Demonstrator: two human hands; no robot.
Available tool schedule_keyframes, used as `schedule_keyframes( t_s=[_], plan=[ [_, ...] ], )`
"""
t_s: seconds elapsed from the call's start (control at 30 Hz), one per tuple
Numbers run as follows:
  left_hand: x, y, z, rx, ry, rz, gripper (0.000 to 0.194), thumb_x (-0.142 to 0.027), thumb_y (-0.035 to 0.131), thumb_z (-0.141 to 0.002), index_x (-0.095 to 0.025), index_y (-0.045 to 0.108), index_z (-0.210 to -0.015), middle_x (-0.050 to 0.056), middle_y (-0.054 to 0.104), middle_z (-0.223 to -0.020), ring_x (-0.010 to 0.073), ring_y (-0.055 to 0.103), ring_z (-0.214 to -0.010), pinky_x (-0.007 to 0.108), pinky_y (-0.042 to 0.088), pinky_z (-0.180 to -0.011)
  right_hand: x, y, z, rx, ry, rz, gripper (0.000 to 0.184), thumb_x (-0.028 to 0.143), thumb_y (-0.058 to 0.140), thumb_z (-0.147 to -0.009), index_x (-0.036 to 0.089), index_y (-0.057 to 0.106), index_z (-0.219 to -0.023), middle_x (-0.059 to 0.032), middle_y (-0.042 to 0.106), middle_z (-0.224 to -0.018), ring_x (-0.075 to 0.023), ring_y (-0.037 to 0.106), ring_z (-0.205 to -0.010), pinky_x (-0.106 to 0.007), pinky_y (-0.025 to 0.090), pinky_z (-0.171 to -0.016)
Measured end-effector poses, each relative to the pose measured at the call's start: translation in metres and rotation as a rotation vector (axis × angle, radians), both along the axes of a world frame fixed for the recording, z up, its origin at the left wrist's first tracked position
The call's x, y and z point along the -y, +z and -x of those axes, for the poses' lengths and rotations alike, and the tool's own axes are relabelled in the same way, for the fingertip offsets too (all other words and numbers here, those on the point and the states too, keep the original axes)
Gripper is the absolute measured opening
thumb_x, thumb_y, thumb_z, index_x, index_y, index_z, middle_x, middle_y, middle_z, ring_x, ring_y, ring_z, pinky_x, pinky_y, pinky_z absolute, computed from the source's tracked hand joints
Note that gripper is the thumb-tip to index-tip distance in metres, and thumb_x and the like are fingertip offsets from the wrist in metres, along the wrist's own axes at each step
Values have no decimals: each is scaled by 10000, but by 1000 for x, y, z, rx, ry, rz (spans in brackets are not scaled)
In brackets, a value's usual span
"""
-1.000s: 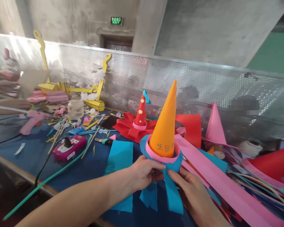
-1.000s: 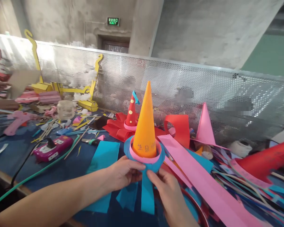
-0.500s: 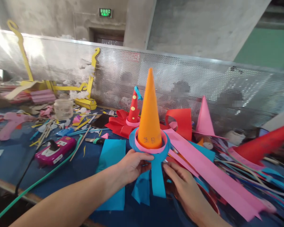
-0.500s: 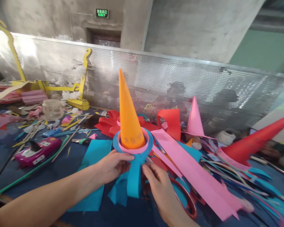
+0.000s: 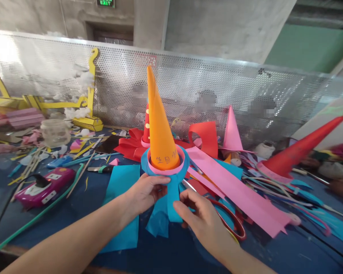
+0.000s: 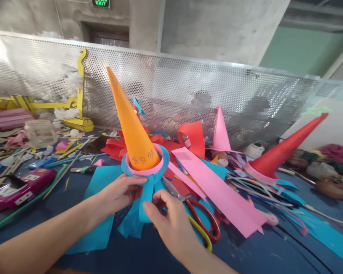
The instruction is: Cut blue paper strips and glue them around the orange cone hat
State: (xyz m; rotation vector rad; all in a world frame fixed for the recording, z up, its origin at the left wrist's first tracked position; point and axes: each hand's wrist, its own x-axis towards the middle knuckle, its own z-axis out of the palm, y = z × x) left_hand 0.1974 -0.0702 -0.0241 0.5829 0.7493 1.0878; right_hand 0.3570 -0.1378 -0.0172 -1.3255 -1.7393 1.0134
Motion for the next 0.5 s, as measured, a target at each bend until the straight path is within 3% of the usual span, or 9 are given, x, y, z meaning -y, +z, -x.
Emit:
schedule_keyframes(
  t_s=[0.13,0.23,0.4,0.5],
  plan=[
    [3,1,-1,2,-19,8,239,-22,778,-589,-136,677,-773,23,699,-702,121,613,-569,243,501,-578,-3,2,7,-15,-41,31,248,353,529,-869,209,444,-686,35,424,-653,-117,465,-568,-207,456,-470],
    [5,2,-3,-1,-24,38,204,-42,764,-643,-148,674,-791,29,710,-724,146,642,-594,266,533,-600,-2,1,9,-7,-42,1,209,278,518,-849,207,432,-672,44,428,-626,-104,472,-515,-198,435,-439],
    [6,5,-3,-59,-44,31,235,11,689,-690,-144,683,-867,40,720,-714,169,662,-577,279,556,-587,6,6,7,24,-8,-34,194,265,527,-868,203,482,-690,51,470,-612,-93,507,-530,-184,415,-488],
    [4,6,0,-91,-29,55,243,12,694,-697,-142,680,-885,19,707,-670,138,630,-515,229,519,-510,9,16,-14,295,-27,-185,178,345,494,-932,233,594,-837,45,592,-711,-100,574,-614,-180,440,-555]
  ],
)
